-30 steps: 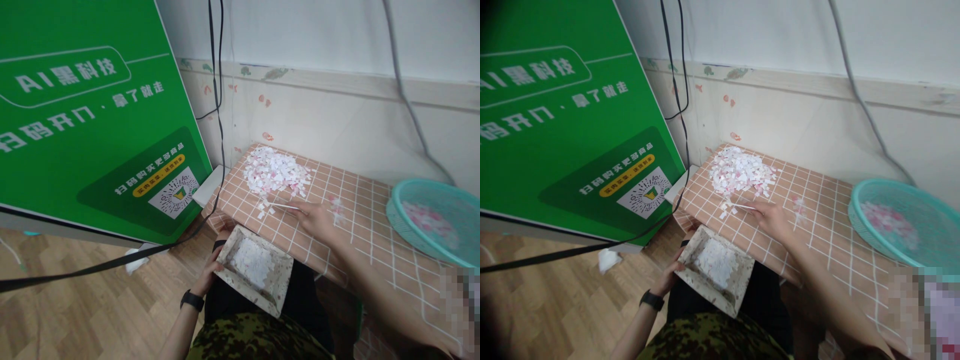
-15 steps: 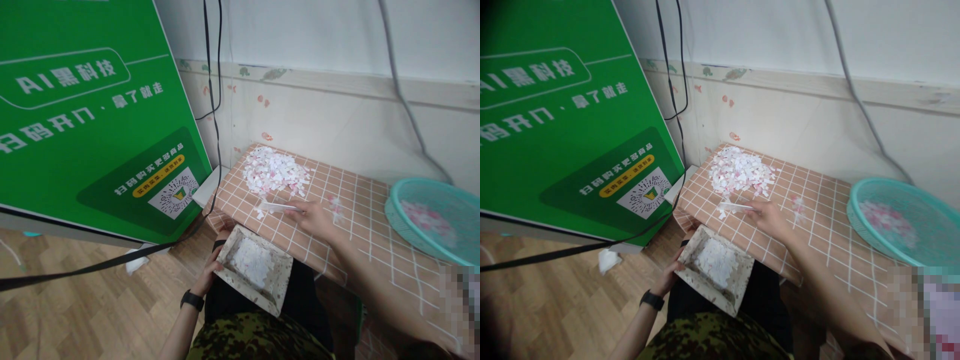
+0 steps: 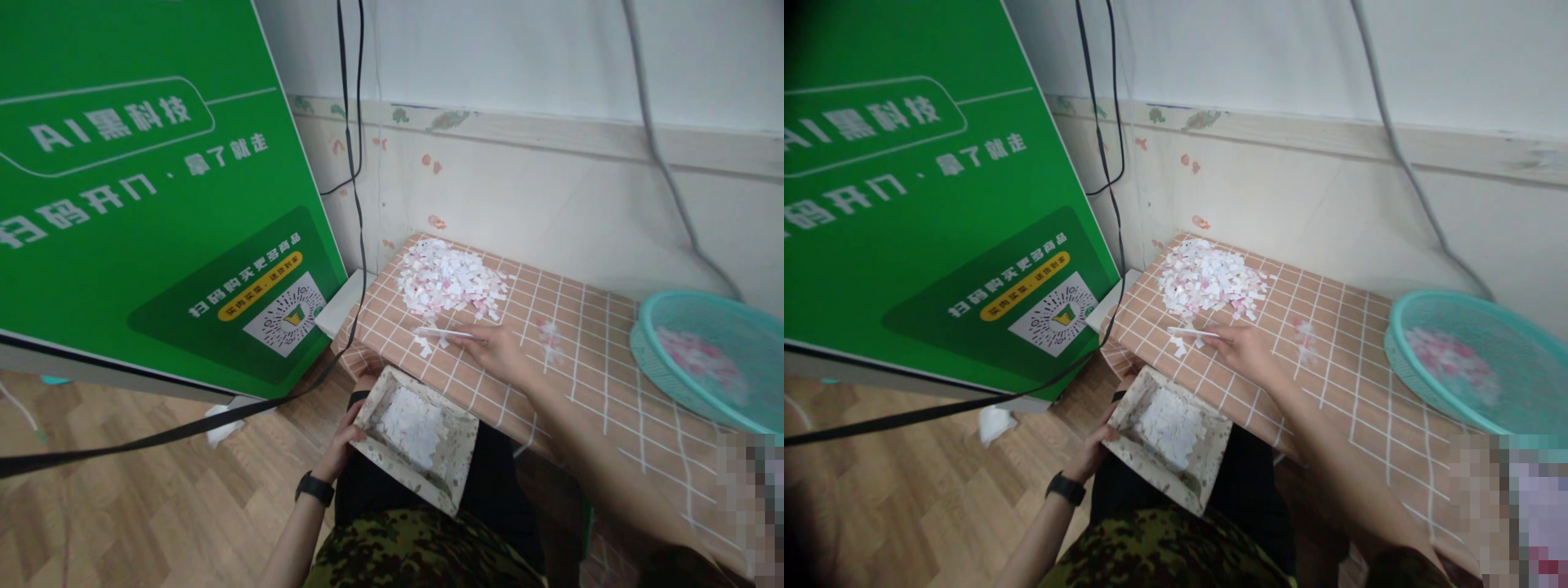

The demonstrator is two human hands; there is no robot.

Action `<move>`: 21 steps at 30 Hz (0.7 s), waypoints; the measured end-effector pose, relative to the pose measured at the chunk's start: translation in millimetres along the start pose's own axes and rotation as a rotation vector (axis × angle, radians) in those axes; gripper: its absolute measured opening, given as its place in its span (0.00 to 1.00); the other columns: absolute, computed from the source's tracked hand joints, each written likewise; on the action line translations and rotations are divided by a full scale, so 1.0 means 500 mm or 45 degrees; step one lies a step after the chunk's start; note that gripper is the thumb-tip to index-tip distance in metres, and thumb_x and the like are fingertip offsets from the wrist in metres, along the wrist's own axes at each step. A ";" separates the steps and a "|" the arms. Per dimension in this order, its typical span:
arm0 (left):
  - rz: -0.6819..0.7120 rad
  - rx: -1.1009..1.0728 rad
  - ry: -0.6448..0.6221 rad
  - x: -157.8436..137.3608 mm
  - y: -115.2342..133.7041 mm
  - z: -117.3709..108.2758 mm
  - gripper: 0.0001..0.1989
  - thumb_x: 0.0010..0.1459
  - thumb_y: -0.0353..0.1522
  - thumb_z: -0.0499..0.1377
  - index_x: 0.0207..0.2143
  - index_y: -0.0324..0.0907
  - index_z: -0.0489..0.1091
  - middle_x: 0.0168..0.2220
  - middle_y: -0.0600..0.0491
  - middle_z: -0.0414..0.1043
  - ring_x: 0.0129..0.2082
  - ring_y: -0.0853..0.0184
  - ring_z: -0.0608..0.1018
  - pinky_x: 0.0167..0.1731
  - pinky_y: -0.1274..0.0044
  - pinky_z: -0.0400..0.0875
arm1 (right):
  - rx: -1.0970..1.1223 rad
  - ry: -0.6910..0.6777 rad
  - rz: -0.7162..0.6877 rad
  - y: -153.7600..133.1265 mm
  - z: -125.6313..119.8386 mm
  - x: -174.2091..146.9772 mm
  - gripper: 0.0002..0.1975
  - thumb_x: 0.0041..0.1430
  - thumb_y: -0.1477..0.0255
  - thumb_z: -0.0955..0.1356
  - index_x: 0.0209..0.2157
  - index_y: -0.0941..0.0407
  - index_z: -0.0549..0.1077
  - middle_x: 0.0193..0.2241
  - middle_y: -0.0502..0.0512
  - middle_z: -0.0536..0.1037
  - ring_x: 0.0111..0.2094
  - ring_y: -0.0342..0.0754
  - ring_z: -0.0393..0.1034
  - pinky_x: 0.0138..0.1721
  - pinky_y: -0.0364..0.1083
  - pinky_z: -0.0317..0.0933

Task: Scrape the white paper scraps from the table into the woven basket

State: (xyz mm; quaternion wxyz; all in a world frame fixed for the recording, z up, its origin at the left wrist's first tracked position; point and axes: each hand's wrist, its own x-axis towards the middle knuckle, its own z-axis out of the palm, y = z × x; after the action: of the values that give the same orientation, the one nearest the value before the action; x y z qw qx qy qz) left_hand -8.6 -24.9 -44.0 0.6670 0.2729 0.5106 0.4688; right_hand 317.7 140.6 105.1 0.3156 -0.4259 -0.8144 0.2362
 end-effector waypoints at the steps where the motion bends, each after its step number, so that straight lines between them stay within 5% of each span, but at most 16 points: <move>1: 0.001 -0.002 0.002 0.000 -0.001 -0.001 0.33 0.40 0.30 0.57 0.53 0.44 0.73 0.44 0.51 0.80 0.48 0.48 0.76 0.46 0.65 0.67 | -0.010 0.013 -0.005 0.002 -0.001 -0.001 0.12 0.67 0.66 0.65 0.45 0.50 0.80 0.41 0.51 0.84 0.39 0.52 0.80 0.42 0.50 0.72; 8: -0.061 0.021 0.064 0.006 -0.014 -0.015 0.33 0.40 0.31 0.58 0.54 0.46 0.73 0.43 0.51 0.81 0.44 0.46 0.77 0.44 0.62 0.69 | -0.345 0.321 0.186 0.014 -0.028 -0.041 0.15 0.64 0.62 0.67 0.43 0.55 0.81 0.27 0.56 0.83 0.22 0.51 0.75 0.25 0.48 0.66; 16: -0.052 -0.006 0.005 0.012 -0.018 -0.017 0.35 0.40 0.30 0.57 0.56 0.45 0.72 0.47 0.50 0.81 0.43 0.50 0.78 0.43 0.64 0.70 | -0.367 0.324 0.138 0.014 -0.010 -0.059 0.13 0.65 0.64 0.65 0.42 0.52 0.81 0.32 0.55 0.84 0.26 0.50 0.77 0.28 0.47 0.68; 21: 0.001 -0.028 -0.048 0.011 -0.015 -0.013 0.36 0.41 0.30 0.57 0.57 0.43 0.70 0.49 0.49 0.79 0.46 0.49 0.78 0.42 0.65 0.71 | -0.397 0.364 0.190 0.007 -0.008 -0.052 0.14 0.64 0.63 0.66 0.43 0.54 0.81 0.23 0.54 0.81 0.22 0.50 0.75 0.26 0.46 0.66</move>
State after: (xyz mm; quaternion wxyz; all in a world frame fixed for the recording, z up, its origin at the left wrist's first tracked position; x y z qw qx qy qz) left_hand -12.0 -23.8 -54.9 0.6792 0.2745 0.4927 0.4696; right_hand 334.1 121.0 97.5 0.3397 -0.5578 -0.7543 0.0673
